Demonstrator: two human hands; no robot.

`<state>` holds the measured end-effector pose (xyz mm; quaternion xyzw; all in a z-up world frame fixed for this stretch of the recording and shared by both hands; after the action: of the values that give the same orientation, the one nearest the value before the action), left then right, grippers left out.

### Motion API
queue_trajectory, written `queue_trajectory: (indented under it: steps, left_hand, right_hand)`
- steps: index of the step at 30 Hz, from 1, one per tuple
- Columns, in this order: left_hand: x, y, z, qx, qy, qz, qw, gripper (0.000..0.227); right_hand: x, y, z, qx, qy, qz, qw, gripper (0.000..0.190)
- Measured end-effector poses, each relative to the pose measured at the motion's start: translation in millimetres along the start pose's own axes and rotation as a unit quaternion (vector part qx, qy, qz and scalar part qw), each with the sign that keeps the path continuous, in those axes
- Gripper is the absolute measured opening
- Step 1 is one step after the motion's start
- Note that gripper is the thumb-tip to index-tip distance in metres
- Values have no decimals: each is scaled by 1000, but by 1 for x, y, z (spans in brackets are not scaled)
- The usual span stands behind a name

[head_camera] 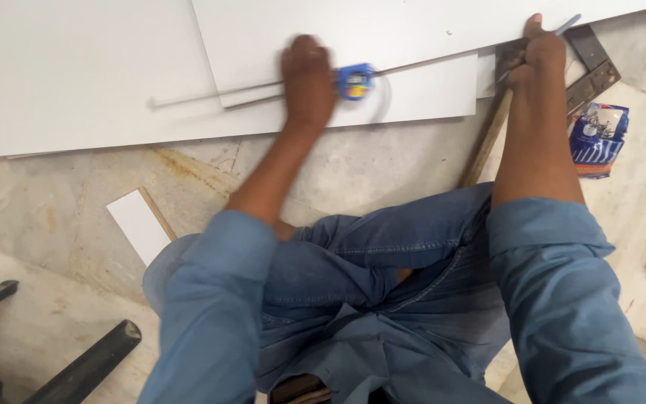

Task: The person marks and hammers white wooden boards while sitting on the floor. They use a pencil to mark lines, a tape measure to check dimensions, and a hammer to strike the wood.

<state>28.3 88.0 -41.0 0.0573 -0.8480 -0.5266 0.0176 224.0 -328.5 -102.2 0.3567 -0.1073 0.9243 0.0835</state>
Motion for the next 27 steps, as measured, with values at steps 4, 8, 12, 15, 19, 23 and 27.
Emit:
queue_trajectory:
  steps: [4, 8, 12, 15, 19, 23, 27]
  left_hand:
    - [18, 35, 91, 19, 160, 93, 983, 17]
    - [24, 53, 134, 55, 238, 83, 966, 11]
    - [39, 51, 138, 101, 213, 34, 971, 13]
    - [48, 54, 132, 89, 236, 51, 966, 10]
    - [65, 60, 128, 56, 253, 88, 962, 8]
    - [83, 65, 125, 52, 278, 116, 952, 7]
    - [99, 66, 126, 52, 280, 138, 948, 9]
  right_hand:
    - [8, -11, 4, 26, -39, 9, 999, 24]
    - [22, -13, -1, 53, -49, -24, 997, 19]
    - [36, -14, 0, 81, -64, -53, 993, 26]
    - [52, -10, -6, 111, -87, -73, 987, 28]
    - [69, 5, -9, 145, -105, -79, 981, 28]
    - [80, 18, -13, 170, -116, -78, 975, 28]
    - [94, 28, -17, 197, -125, -75, 970, 28]
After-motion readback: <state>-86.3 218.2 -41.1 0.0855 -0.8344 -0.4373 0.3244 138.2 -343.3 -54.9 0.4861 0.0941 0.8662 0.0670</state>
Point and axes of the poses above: each hand's wrist, its own x-axis away from the middle knuckle, its own y-axis out of the back of the hand, z = x × y, the point moved 1 cm from there along -x, towards the middle knuckle, and after that the axes turned 12 degrees about z, right-handed, at the moved point
